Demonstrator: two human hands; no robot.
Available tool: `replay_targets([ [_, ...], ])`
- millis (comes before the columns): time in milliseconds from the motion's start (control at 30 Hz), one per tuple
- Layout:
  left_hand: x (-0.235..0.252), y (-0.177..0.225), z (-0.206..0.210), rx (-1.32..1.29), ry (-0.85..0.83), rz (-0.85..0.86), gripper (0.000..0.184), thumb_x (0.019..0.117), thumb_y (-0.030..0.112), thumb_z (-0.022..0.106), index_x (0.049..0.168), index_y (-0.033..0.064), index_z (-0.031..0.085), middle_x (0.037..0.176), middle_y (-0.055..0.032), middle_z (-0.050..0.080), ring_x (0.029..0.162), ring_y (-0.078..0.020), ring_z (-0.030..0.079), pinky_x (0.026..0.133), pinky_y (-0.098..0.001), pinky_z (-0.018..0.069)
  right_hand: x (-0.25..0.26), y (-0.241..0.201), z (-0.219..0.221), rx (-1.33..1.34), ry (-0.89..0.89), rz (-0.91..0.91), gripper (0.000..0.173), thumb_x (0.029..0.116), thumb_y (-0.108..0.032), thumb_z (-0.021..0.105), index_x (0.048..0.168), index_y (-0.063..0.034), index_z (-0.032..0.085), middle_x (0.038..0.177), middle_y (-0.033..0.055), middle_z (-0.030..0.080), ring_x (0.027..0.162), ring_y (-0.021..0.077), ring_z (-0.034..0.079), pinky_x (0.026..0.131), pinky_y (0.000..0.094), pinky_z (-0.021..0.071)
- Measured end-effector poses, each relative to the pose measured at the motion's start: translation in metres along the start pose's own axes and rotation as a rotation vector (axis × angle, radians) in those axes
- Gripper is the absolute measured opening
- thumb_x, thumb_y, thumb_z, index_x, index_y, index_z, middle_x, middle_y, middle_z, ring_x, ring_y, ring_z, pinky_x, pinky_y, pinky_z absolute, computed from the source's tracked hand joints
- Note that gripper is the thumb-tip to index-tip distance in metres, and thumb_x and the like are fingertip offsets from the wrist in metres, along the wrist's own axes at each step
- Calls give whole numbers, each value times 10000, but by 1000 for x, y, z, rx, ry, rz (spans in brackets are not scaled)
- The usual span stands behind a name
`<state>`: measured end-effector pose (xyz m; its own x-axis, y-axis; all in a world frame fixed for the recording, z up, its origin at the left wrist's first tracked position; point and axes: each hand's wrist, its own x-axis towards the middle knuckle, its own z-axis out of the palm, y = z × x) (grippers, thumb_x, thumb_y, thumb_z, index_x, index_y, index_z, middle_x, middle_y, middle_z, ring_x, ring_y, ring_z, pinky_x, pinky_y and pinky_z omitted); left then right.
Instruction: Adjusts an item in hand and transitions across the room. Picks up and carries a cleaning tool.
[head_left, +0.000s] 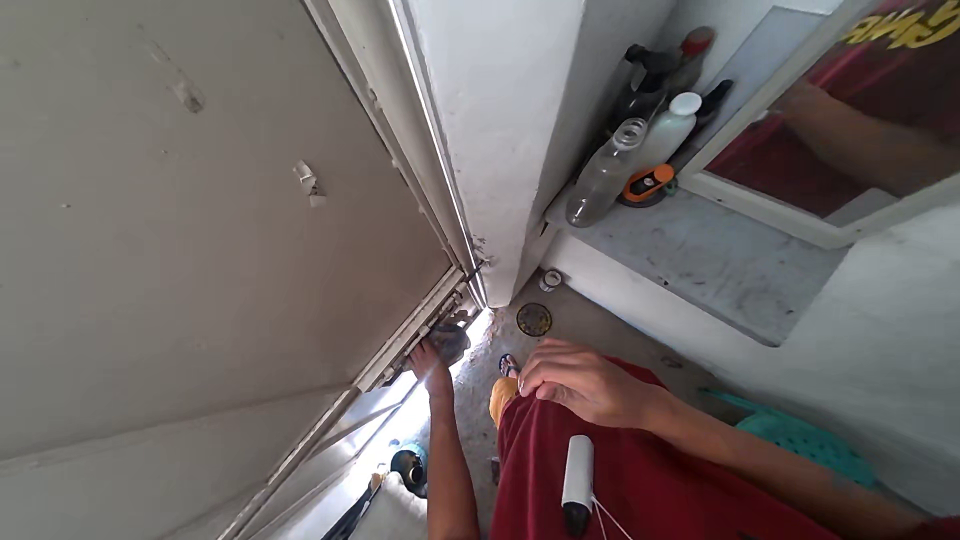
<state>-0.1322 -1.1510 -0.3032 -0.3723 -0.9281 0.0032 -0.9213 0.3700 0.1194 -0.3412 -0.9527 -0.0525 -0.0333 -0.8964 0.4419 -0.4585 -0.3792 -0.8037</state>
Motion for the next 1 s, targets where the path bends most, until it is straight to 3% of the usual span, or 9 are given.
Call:
replay_targets([
  [167, 12, 0, -8, -1, -201, -53, 366, 1042, 278, 546, 1256, 5, 666, 1225, -221, 683, 1195, -390, 633, 1033, -536, 484, -5, 6, 4, 2, -35, 73, 345, 1102, -304, 488, 989, -79, 724, 998, 26, 746, 995, 127, 688, 942, 321, 529],
  [400, -20, -7, -25, -192, -55, 149, 224, 972, 119, 626, 1131, -20, 700, 1078, -232, 679, 1043, -420, 656, 891, -565, 534, -10, 14, 13, -23, -88, 159, 346, 1099, -321, 496, 995, -95, 736, 986, 10, 737, 988, 118, 680, 936, 323, 523],
  [567, -33, -25, -41, -228, -29, 135, 156, 958, 71, 608, 1036, -16, 712, 1006, -218, 678, 994, -420, 653, 866, -566, 532, -8, 20, 16, -27, -136, 186, 343, 1097, -337, 495, 1020, -105, 736, 1012, 6, 735, 1016, 112, 673, 963, 323, 518],
  [733, -38, -58, -44, -163, -16, 142, 193, 991, 135, 601, 1064, 1, 719, 1028, -217, 689, 1000, -410, 670, 852, -555, 552, -5, 27, 25, -14, -164, 243, 350, 1094, -356, 499, 1038, -104, 735, 1036, 21, 730, 1029, 121, 667, 954, 330, 519],
  [1000, -32, -60, -27, -92, 6, 120, 211, 996, 185, 607, 1075, 18, 709, 1034, -213, 688, 1004, -412, 669, 827, -561, 544, -6, 38, 34, -60, -261, 297, 382, 1099, -390, 469, 1049, -109, 724, 1013, 33, 715, 998, 138, 662, 934, 353, 512],
])
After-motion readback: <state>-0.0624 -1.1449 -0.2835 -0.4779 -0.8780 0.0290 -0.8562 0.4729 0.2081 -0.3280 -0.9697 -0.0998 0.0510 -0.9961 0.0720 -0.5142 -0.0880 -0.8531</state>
